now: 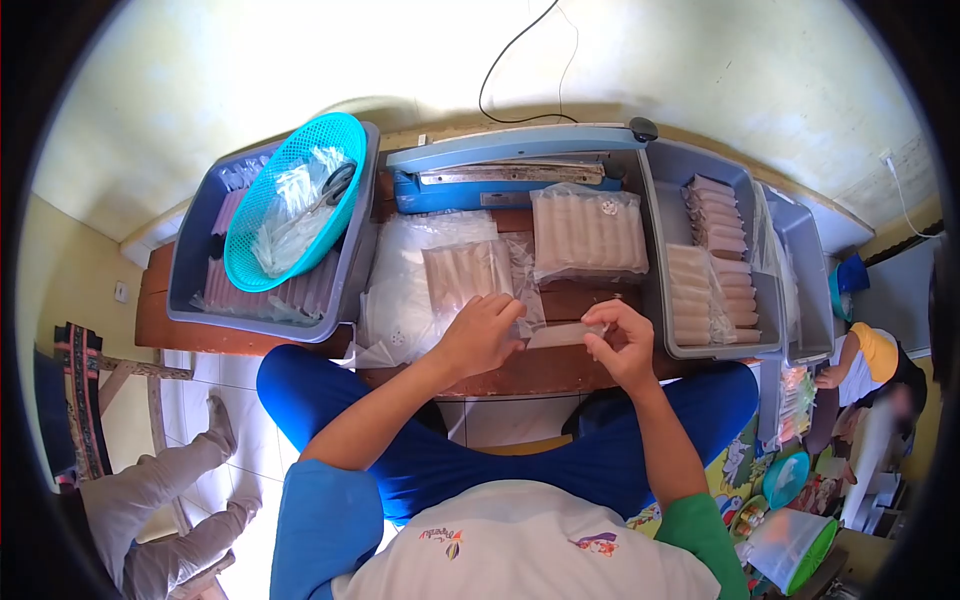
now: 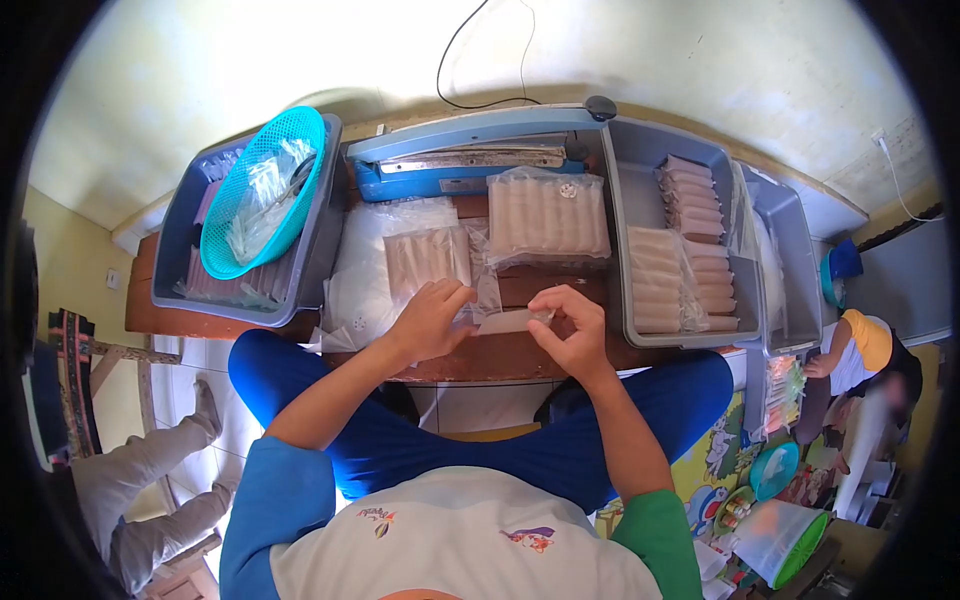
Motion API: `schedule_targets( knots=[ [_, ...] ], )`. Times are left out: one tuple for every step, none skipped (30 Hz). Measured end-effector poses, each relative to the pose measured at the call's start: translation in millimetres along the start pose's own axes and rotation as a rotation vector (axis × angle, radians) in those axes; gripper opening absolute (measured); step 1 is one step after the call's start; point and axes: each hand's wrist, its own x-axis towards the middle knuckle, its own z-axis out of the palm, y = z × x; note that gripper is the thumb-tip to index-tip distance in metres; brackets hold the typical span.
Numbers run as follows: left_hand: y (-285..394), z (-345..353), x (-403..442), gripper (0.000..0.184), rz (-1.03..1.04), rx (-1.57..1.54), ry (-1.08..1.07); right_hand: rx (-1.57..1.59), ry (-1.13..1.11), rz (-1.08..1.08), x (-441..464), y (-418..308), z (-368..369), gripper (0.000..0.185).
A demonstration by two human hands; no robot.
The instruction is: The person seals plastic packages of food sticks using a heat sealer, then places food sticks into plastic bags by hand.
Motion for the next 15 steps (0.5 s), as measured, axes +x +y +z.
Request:
schedule_targets(
  knots=[
    [-2,3,0,0.034,-0.008,0.012,-0.001,0.021,-0.05,-0.013,1,-2,0,0.018],
    [-4,6,1,0.031,-0.015,0.024,-0.002,0.042,-0.099,-0.026,2,-4,0,0.018],
    [-6,8,1,0.031,-0.012,0.024,-0.008,0.043,-0.093,-0.024,3,-6,0,0.018],
    [-8,9,0,0.028,-0.029,0.005,-0.015,-0.007,-0.167,-0.032,4,-9,-1,0.018],
    [-9,8,1,0.025,-0.044,-0.015,-0.023,-0.058,-0.241,-0.04,4,-11,-1,0.018],
    [-9,9,1,0.025,-0.042,-0.016,-0.029,-0.057,-0.236,-0.037,1,-9,1,0.018],
    [-9,8,1,0.022,-0.052,-0.059,-0.002,-0.024,-0.254,0.009,-2,-5,4,0.019],
    [-9,7,2,0.019,-0.065,-0.101,0.026,0.011,-0.275,0.054,-4,-3,7,0.02],
    [-8,5,3,0.019,-0.068,-0.101,0.026,0.012,-0.277,0.055,-5,-3,11,0.02],
    [-7,4,3,0.017,-0.079,-0.114,0.052,0.023,-0.274,0.059,-6,-3,15,0.02],
    [-6,3,4,0.014,-0.091,-0.127,0.078,0.033,-0.272,0.062,-7,-4,19,0.021],
    [-6,2,5,0.014,-0.093,-0.127,0.082,0.032,-0.276,0.061,-8,-5,23,0.021],
    [-6,2,5,0.014,-0.093,-0.111,0.094,0.004,-0.273,0.039,-8,-7,26,0.023],
    [-6,1,5,0.014,-0.094,-0.095,0.106,-0.023,-0.27,0.018,-9,-9,29,0.025],
    [-6,0,5,0.014,-0.096,-0.094,0.109,-0.024,-0.274,0.017,-10,-9,32,0.025]
  ],
)
